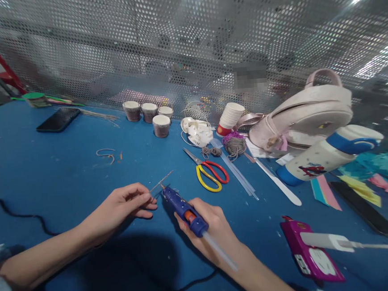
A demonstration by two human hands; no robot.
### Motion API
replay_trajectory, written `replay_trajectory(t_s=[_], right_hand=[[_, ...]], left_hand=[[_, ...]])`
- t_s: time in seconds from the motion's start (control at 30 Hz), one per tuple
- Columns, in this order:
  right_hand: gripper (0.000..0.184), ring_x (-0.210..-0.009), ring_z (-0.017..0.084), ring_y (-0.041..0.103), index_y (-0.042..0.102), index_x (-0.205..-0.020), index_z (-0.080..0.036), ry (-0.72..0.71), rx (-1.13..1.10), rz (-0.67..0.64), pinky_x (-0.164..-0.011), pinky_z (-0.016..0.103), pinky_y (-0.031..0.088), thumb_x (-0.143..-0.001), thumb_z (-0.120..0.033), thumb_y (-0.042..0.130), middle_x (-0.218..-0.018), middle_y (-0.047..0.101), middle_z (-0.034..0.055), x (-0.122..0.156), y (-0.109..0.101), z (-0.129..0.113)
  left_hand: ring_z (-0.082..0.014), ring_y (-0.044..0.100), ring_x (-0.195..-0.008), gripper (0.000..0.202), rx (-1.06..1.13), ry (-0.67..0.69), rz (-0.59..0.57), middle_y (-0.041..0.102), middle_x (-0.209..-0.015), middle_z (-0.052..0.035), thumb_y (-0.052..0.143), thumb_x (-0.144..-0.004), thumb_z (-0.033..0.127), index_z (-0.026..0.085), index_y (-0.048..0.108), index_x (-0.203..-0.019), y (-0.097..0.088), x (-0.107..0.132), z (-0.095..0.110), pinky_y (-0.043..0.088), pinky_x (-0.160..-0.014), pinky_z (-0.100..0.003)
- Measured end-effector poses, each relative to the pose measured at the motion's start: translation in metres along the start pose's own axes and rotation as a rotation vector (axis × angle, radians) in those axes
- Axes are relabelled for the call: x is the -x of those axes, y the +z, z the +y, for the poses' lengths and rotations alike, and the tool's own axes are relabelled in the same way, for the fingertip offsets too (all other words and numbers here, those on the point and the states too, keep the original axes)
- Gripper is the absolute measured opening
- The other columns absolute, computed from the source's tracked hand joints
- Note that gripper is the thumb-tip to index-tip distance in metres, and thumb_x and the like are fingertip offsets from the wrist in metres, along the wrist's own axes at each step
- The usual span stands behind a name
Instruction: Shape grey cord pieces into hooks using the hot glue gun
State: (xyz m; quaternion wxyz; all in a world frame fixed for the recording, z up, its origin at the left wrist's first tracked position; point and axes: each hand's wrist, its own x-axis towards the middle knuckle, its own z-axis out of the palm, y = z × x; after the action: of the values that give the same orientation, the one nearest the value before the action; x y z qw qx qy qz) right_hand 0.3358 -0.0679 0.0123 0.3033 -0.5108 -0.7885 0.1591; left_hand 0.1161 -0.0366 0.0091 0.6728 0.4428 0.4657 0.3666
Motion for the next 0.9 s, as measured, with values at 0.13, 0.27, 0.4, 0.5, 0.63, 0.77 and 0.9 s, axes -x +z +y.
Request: replay_trajectory(t_s=[0.13,0.27,0.4,0.5,0.63,0.77,0.9], right_hand=[[0.015,-0.047,0.009,0.049,0.053,-0.073,-0.02,0.002,-0.008,-0.055,-0.05,0.02,0.039,-0.083,-0.031,0.055,-0.057,0.056,-0.0022,0.0,0.001,-0.002],[0.015,-0.047,0.009,0.048,0.054,-0.072,-0.02,0.008,0.021,-0.016,-0.049,0.02,0.039,-0.082,-0.031,0.055,-0.056,0.055,-0.0023,-0.001,0.0,-0.003],[0.016,-0.045,0.009,0.047,0.054,-0.071,-0.019,0.02,0.02,0.009,-0.047,0.02,0.038,-0.082,-0.031,0.055,-0.055,0.054,-0.0026,-0.003,-0.002,-0.006],[0.019,-0.044,0.008,0.044,0.052,-0.068,-0.02,0.036,-0.025,-0.061,-0.047,0.019,0.036,-0.082,-0.032,0.055,-0.054,0.051,-0.0037,-0.002,-0.002,-0.008],[0.022,-0.044,0.008,0.041,0.051,-0.067,-0.02,0.085,-0.063,-0.077,-0.046,0.019,0.035,-0.082,-0.035,0.054,-0.053,0.049,-0.0045,-0.003,-0.002,-0.008],[0.025,-0.044,0.009,0.038,0.048,-0.065,-0.02,0.144,-0.075,-0.032,-0.045,0.02,0.034,-0.082,-0.037,0.055,-0.051,0.045,-0.0051,-0.005,-0.004,-0.01],[0.026,-0.044,0.008,0.036,0.046,-0.063,-0.02,0.1,-0.061,-0.109,-0.045,0.019,0.033,-0.083,-0.034,0.054,-0.052,0.042,-0.0053,-0.006,-0.006,-0.014]], left_hand=[[-0.0202,0.063,-0.086,0.025,-0.001,0.005,0.0,0.063,-0.076,-0.003,0.066,-0.073,0.039,0.015,0.059,-0.074,0.0,0.0,0.0,0.054,-0.076,-0.036],[-0.0204,0.064,-0.085,0.025,0.001,0.001,0.012,0.064,-0.076,-0.0038,0.067,-0.072,0.039,0.015,0.059,-0.074,0.0,0.001,0.0,0.054,-0.075,-0.035],[-0.0207,0.064,-0.085,0.026,0.007,0.002,0.008,0.065,-0.076,-0.0044,0.068,-0.071,0.04,0.015,0.06,-0.073,0.0,0.001,0.0,0.054,-0.074,-0.035],[-0.0209,0.064,-0.085,0.026,0.01,0.001,0.013,0.065,-0.076,-0.0041,0.068,-0.071,0.04,0.015,0.06,-0.073,0.0,0.001,0.0,0.054,-0.074,-0.035],[-0.0205,0.064,-0.085,0.026,0.004,-0.003,0.008,0.064,-0.077,-0.0041,0.067,-0.072,0.04,0.015,0.059,-0.074,0.0,0.001,0.001,0.054,-0.075,-0.035],[-0.0202,0.063,-0.085,0.026,-0.014,0.005,-0.009,0.063,-0.076,-0.0032,0.066,-0.074,0.039,0.015,0.059,-0.074,0.0,0.001,0.0,0.054,-0.075,-0.036],[-0.0204,0.063,-0.086,0.025,-0.017,0.012,-0.017,0.063,-0.077,-0.0033,0.064,-0.075,0.039,0.015,0.059,-0.075,-0.001,0.001,-0.001,0.054,-0.076,-0.036]])
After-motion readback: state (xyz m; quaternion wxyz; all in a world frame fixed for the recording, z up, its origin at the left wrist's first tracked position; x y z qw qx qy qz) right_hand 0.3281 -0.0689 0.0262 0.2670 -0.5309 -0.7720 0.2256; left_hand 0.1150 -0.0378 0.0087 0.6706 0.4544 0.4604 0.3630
